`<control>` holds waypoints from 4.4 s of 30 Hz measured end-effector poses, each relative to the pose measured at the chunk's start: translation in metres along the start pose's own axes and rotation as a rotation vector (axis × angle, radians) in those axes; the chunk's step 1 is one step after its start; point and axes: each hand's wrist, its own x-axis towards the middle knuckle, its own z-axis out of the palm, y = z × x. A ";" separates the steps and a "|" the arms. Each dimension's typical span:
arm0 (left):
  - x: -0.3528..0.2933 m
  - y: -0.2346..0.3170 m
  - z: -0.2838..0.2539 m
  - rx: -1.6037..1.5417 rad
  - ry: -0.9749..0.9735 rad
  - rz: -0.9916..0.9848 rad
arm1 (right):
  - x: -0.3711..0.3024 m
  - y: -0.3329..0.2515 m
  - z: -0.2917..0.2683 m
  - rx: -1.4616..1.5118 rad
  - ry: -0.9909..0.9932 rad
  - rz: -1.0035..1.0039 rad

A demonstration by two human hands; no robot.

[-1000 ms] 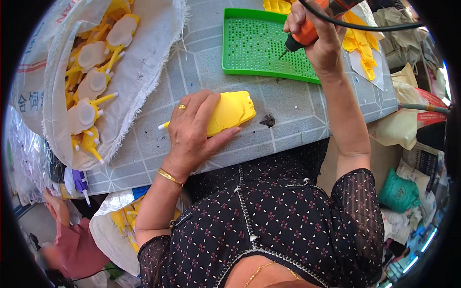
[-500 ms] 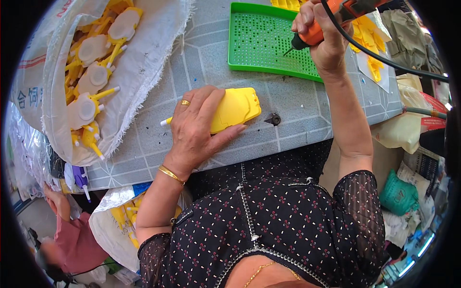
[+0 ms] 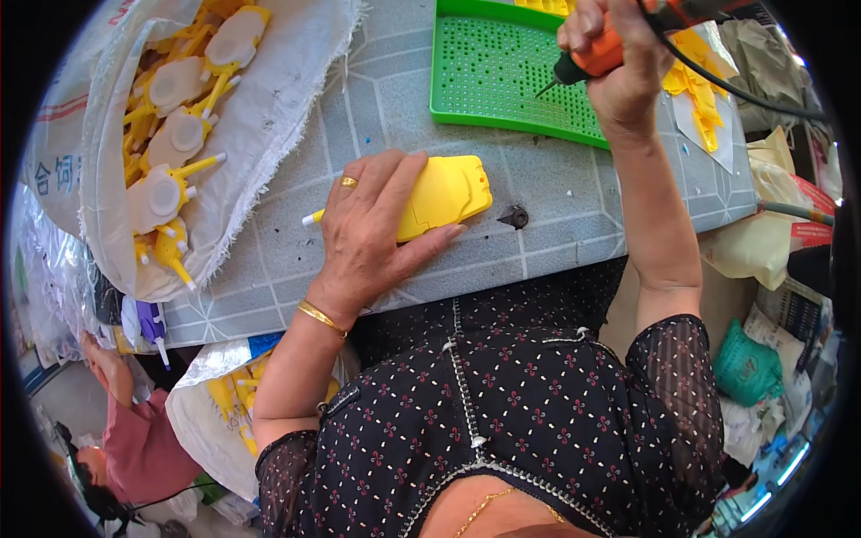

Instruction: Assembling small yellow toy tanks using an electric screwdriver to fasten components.

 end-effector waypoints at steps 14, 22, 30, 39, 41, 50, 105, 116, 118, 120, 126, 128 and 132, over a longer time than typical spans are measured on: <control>-0.002 -0.004 0.004 0.007 0.048 0.040 | -0.042 -0.060 0.071 0.107 0.032 0.201; -0.003 -0.006 0.006 0.014 0.058 0.052 | -0.052 -0.058 0.074 0.101 -0.032 0.257; -0.001 -0.007 0.005 0.009 0.061 0.062 | -0.055 -0.051 0.071 0.144 -0.062 0.298; -0.002 -0.003 0.004 0.057 0.027 0.057 | -0.061 -0.043 0.066 0.168 -0.096 0.287; -0.002 -0.002 0.004 0.062 0.025 0.063 | -0.064 -0.045 0.066 0.180 -0.098 0.289; 0.000 -0.001 0.005 0.087 0.019 0.059 | -0.071 -0.036 0.061 0.271 -0.175 0.338; -0.008 -0.101 -0.098 -0.140 0.176 -0.512 | 0.065 0.128 0.174 -1.021 -0.905 -0.300; -0.017 -0.104 -0.082 -0.694 0.322 -0.730 | 0.041 0.125 0.196 -1.170 -0.929 0.111; -0.001 -0.100 -0.080 -1.000 0.403 -0.798 | 0.026 0.127 0.178 -0.947 -0.878 0.084; 0.010 -0.088 -0.075 -1.309 0.433 -0.790 | 0.004 0.108 0.172 -0.710 -0.859 0.055; 0.004 -0.087 -0.069 -1.975 0.454 -0.766 | 0.048 0.032 0.098 -0.987 -0.403 0.203; 0.007 -0.080 -0.063 -2.080 0.361 -0.765 | 0.089 0.046 0.040 -1.607 -0.286 0.315; 0.006 -0.050 -0.049 -2.230 0.251 -0.709 | 0.103 0.072 -0.022 -1.897 -0.127 0.617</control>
